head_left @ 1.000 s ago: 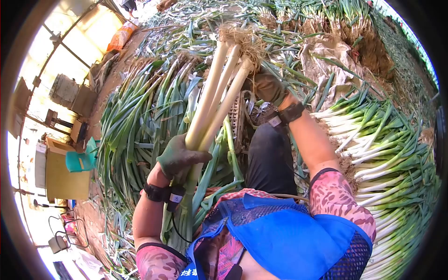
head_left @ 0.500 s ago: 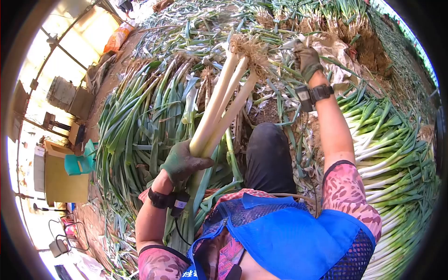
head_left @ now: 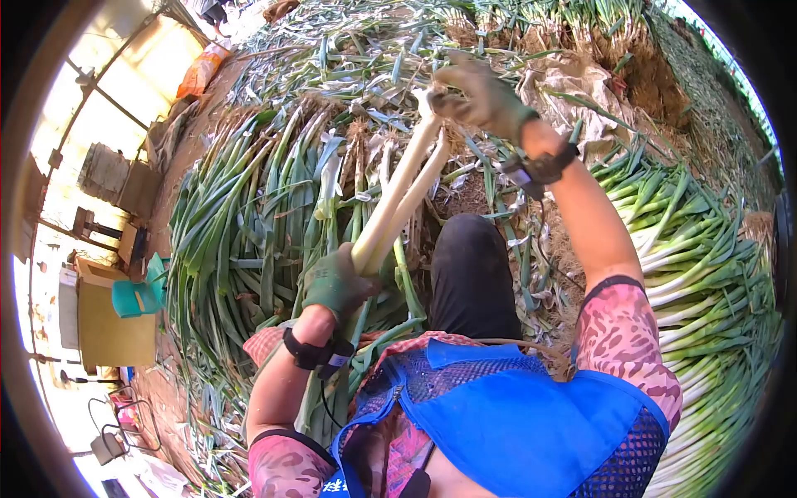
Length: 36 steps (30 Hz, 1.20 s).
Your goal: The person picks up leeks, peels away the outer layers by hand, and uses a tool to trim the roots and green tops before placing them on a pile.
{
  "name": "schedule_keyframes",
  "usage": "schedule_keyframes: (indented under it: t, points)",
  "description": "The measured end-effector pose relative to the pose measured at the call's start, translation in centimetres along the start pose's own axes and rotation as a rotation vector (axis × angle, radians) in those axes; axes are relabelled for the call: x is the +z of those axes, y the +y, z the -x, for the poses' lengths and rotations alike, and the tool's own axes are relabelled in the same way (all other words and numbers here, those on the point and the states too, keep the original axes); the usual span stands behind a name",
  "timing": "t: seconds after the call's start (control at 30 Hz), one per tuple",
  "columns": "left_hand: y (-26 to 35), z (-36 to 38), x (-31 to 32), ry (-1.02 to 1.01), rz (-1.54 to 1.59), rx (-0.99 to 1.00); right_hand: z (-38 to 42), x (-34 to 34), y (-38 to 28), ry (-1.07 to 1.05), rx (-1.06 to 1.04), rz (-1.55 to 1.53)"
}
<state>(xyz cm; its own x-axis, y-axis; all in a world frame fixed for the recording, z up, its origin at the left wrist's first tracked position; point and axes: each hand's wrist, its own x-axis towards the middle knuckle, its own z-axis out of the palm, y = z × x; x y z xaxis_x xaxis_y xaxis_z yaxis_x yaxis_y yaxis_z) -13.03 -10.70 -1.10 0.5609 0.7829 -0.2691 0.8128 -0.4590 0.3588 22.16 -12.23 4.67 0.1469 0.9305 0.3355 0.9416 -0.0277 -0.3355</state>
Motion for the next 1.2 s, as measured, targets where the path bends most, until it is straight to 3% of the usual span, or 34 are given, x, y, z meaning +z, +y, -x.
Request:
schedule_keyframes:
  t: [0.07,0.1,0.17,0.27,0.33,0.37,0.43,0.47,0.57,0.63,0.7,0.8,0.9,0.93,1.03,1.07,1.17,1.2]
  points:
    - [0.5,0.1,0.4,-0.005,-0.06,-0.001,-0.1,0.7,-3.0,-0.057,0.011,0.208]
    - [0.5,0.3,0.4,-0.005,-0.052,0.001,-1.4,0.2,-2.1,-0.29,0.026,0.086]
    - [0.6,0.4,0.2,-0.004,-0.03,0.003,-1.5,-0.3,-3.3,-0.481,0.178,-0.128]
    - [1.3,0.7,-0.8,-0.022,-0.025,0.015,-2.0,2.1,-0.5,-0.231,0.054,-0.023]
    - [0.7,1.1,-0.5,-0.04,-0.025,0.034,-3.2,2.0,5.1,0.297,0.11,0.214]
    - [0.0,1.2,-0.7,-0.037,-0.028,0.045,-2.8,-0.4,7.0,0.337,0.327,0.149]
    - [-1.3,1.6,-1.2,-0.05,0.065,0.068,-1.6,-4.8,8.6,0.098,0.694,0.258]
    - [-1.5,1.6,-1.1,-0.052,0.077,0.051,-1.9,-2.3,17.8,0.074,0.609,0.498]
    - [-1.4,0.9,-0.5,-0.023,0.034,0.033,2.0,-3.5,4.4,0.179,0.358,-0.216]
    - [-1.3,0.4,0.3,0.003,-0.028,0.027,2.8,-2.1,0.4,-0.041,0.13,-0.443]
    - [-0.9,0.5,1.3,0.062,-0.088,0.029,3.5,-0.1,-2.9,-0.113,0.284,-0.549]
    - [-0.5,0.8,2.2,0.12,-0.154,0.025,3.1,2.9,-2.0,0.01,0.257,-0.422]
    - [-0.8,1.0,2.9,0.162,-0.18,0.049,2.6,4.8,-0.9,0.082,0.249,-0.497]
    - [-0.7,1.0,2.9,0.161,-0.184,0.055,3.1,3.2,-2.7,0.096,0.271,-0.37]
    - [-1.0,0.9,3.5,0.164,-0.193,0.068,2.4,4.7,-0.3,0.193,-0.053,0.081]
    - [-1.1,0.8,3.8,0.166,-0.196,0.073,2.5,4.5,-0.5,0.107,0.062,0.12]
    - [-0.9,0.9,4.4,0.167,-0.178,0.091,0.8,2.6,-0.1,-0.374,0.243,-0.332]
    - [-0.8,0.9,4.3,0.155,-0.173,0.086,0.8,3.0,0.2,-0.42,0.299,-0.484]
